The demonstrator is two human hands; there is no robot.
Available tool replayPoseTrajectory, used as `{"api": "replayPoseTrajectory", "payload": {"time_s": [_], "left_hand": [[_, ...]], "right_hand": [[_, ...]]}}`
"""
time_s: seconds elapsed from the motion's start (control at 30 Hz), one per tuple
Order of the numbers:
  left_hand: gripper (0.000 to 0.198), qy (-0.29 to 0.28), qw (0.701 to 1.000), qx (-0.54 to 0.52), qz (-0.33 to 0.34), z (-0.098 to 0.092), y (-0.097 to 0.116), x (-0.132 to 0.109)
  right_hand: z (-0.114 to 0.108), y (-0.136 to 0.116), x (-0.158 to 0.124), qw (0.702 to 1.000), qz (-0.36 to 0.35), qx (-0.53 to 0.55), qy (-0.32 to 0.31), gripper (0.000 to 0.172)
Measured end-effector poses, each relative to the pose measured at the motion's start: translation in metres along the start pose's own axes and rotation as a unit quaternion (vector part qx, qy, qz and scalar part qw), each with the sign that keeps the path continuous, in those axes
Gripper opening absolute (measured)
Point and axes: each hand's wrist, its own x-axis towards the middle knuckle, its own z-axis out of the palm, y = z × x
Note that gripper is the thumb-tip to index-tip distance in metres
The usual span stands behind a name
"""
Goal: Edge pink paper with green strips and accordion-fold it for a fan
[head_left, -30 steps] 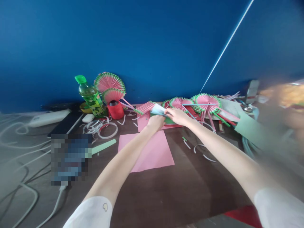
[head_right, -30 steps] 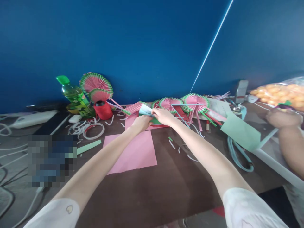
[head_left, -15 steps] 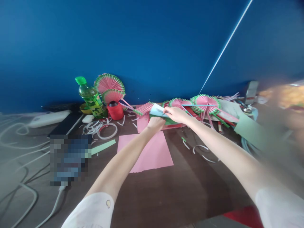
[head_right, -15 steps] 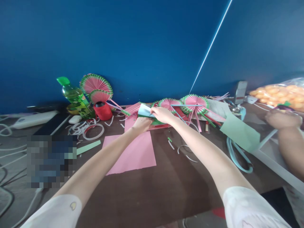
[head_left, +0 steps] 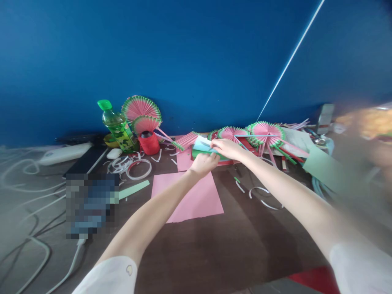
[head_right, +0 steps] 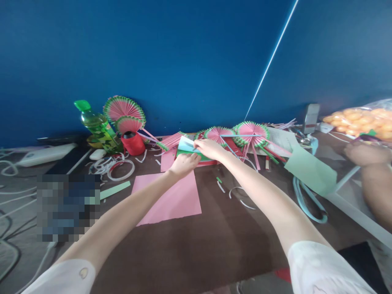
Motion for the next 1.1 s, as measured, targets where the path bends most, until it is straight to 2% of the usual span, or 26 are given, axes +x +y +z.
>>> {"api": "replayPoseTrajectory", "payload": {"time_s": [0.07, 0.17, 0.27, 0.37, 0.43, 0.5, 0.53, 0.6, 0.67, 0.73, 0.8, 0.83, 0.9, 0.97, 1.03, 1.1], "left_hand": [[0.03, 0.009, 1.0, 0.007, 0.01, -0.01, 0.009, -0.014], [0.029, 0.035, 0.998, 0.033, 0.036, -0.025, 0.019, -0.048], [0.027, 0.112, 0.991, 0.028, 0.066, -0.034, 0.017, -0.091], [0.024, 0.191, 0.979, -0.027, 0.065, -0.036, 0.001, -0.134], [0.022, 0.236, 0.97, -0.051, 0.036, -0.036, -0.012, -0.157], [0.02, 0.264, 0.958, -0.089, -0.065, -0.036, -0.025, -0.173], [0.017, 0.268, 0.946, -0.11, -0.142, -0.038, -0.031, -0.179], [0.007, 0.306, 0.893, -0.147, -0.295, -0.041, -0.042, -0.184], [0.008, 0.348, 0.829, -0.209, -0.385, -0.043, -0.053, -0.181], [0.012, 0.378, 0.761, -0.309, -0.428, -0.04, -0.063, -0.172], [0.013, 0.409, 0.667, -0.437, -0.444, -0.031, -0.07, -0.158], [0.014, 0.401, 0.636, -0.488, -0.442, -0.024, -0.072, -0.152], [0.013, 0.383, 0.609, -0.561, -0.41, -0.006, -0.073, -0.14], [0.018, 0.356, 0.598, -0.615, -0.37, 0.012, -0.073, -0.134], [0.022, 0.345, 0.596, -0.627, -0.364, 0.026, -0.074, -0.132], [0.022, 0.349, 0.589, -0.63, -0.366, 0.035, -0.076, -0.133]], "right_hand": [[0.003, 0.0, -0.001, 1.0, -0.003, -0.002, 0.003, 0.021], [0.009, -0.001, -0.005, 1.0, -0.011, 0.0, 0.01, 0.023], [0.017, -0.004, -0.012, 1.0, -0.026, 0.004, 0.016, 0.024], [0.025, -0.008, -0.02, 0.998, -0.049, 0.026, 0.016, 0.016], [0.029, -0.011, -0.025, 0.996, -0.048, 0.069, 0.018, 0.01], [0.028, -0.013, -0.029, 0.991, -0.023, 0.127, 0.033, 0.011], [0.027, -0.015, -0.03, 0.987, -0.008, 0.155, 0.047, 0.012], [0.022, -0.018, -0.031, 0.974, 0.018, 0.209, 0.082, 0.013], [0.017, -0.022, -0.03, 0.96, 0.046, 0.253, 0.107, 0.015], [0.015, -0.026, -0.027, 0.948, 0.077, 0.282, 0.128, 0.019], [0.016, -0.027, -0.024, 0.929, 0.092, 0.323, 0.158, 0.02], [0.016, -0.027, -0.023, 0.916, 0.093, 0.348, 0.178, 0.02], [0.017, -0.023, -0.023, 0.891, 0.1, 0.386, 0.219, 0.018], [0.015, -0.015, -0.026, 0.881, 0.116, 0.384, 0.251, 0.018], [0.012, -0.007, -0.031, 0.885, 0.139, 0.357, 0.264, 0.019], [0.01, 0.0, -0.036, 0.911, 0.159, 0.296, 0.241, 0.02]]}}
